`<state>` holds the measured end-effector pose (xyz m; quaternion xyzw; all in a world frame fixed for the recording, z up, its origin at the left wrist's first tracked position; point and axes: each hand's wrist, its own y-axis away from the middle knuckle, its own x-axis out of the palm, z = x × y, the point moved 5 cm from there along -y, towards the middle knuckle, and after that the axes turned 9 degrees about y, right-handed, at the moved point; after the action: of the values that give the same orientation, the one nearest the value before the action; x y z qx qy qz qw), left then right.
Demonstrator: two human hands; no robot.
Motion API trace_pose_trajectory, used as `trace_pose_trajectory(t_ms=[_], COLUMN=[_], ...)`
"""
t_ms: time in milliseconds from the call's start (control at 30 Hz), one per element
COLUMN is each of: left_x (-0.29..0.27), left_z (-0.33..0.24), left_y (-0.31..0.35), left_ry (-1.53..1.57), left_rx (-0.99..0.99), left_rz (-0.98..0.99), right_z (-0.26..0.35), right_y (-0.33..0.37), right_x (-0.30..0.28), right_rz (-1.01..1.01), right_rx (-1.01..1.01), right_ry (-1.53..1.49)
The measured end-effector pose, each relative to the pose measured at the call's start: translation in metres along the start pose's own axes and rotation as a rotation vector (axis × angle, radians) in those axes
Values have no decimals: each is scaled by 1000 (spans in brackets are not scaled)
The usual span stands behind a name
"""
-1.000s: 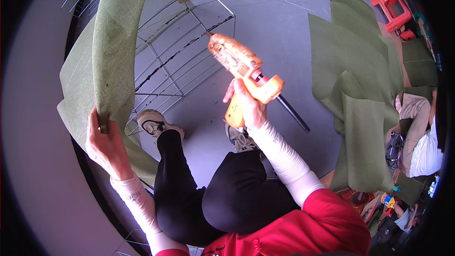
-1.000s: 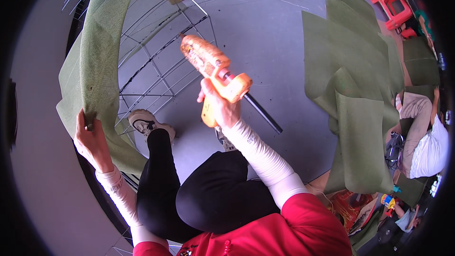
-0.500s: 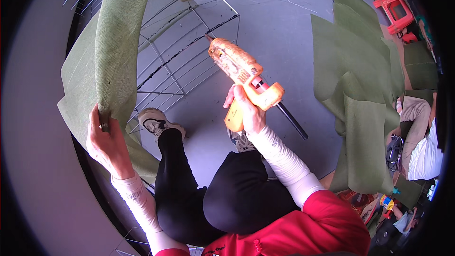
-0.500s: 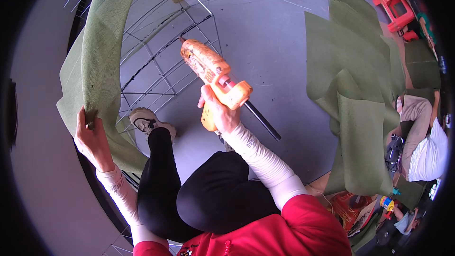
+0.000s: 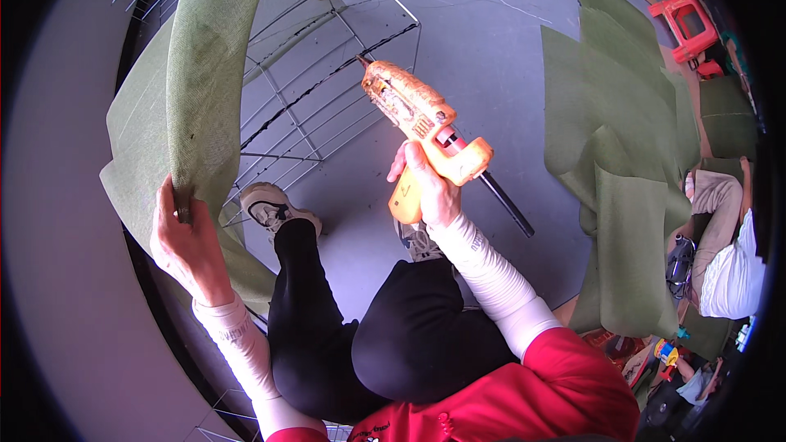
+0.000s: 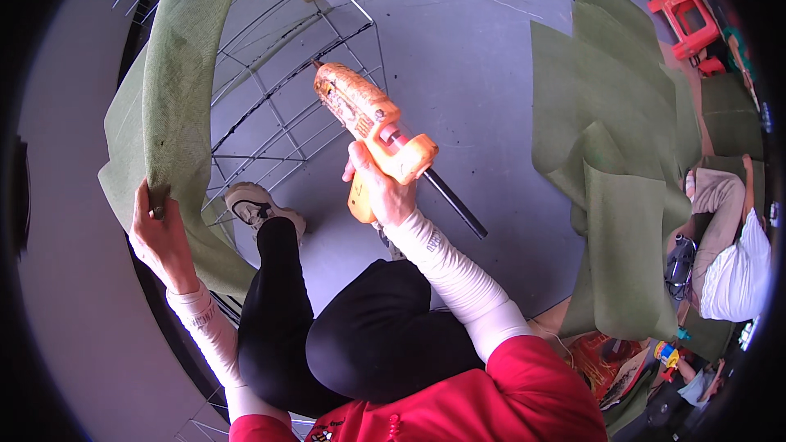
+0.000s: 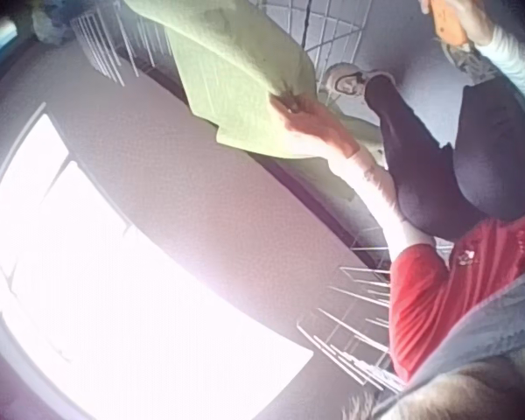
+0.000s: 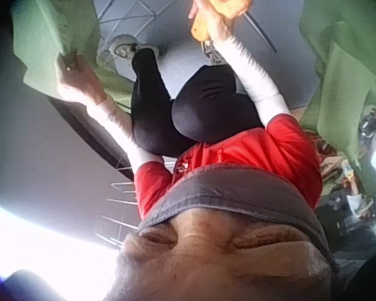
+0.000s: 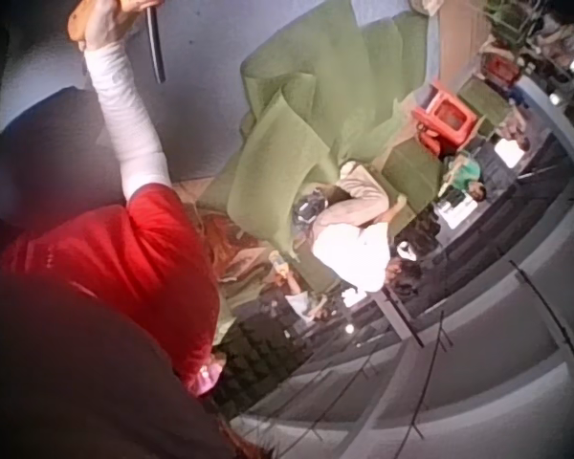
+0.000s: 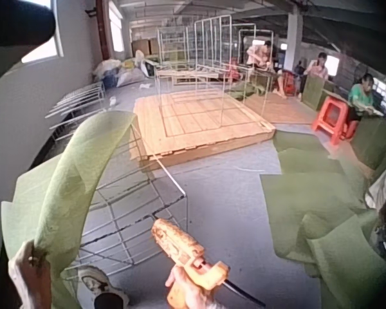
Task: Using a hot glue gun to attach green fabric to a wire mesh frame.
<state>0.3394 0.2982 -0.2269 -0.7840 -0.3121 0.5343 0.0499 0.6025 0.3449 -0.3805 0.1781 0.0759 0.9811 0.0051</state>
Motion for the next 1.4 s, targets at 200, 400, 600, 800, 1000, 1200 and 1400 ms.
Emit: trace_pose_trajectory(t_ms=[200,400,600,800,1000,1200,1400], left_x=[-3,-6,-7,-12,-10,-14,-11], left_z=[7,6,15,29,24,9,-9], left_y=[-2,-2,-4,-5,-4,-2,-1], left_ry=[12,15,14,1,7,40,53], left_rx=[-36,-35,-16,-3,-29,-59,-33], left_rz=[15,34,31,10,30,36,26], right_z=[-9,-11,-13,-19,-26,-5,14], right_y=[11,10,15,18,26,10,-8], right_x=[21,18,34,40,44,17,-23], right_rz=[88,63,98,101,137,49,-90], right_rx=[52,23,32,39,85,-18,-26], right_ry=[28,39,44,67,62,-5,-65])
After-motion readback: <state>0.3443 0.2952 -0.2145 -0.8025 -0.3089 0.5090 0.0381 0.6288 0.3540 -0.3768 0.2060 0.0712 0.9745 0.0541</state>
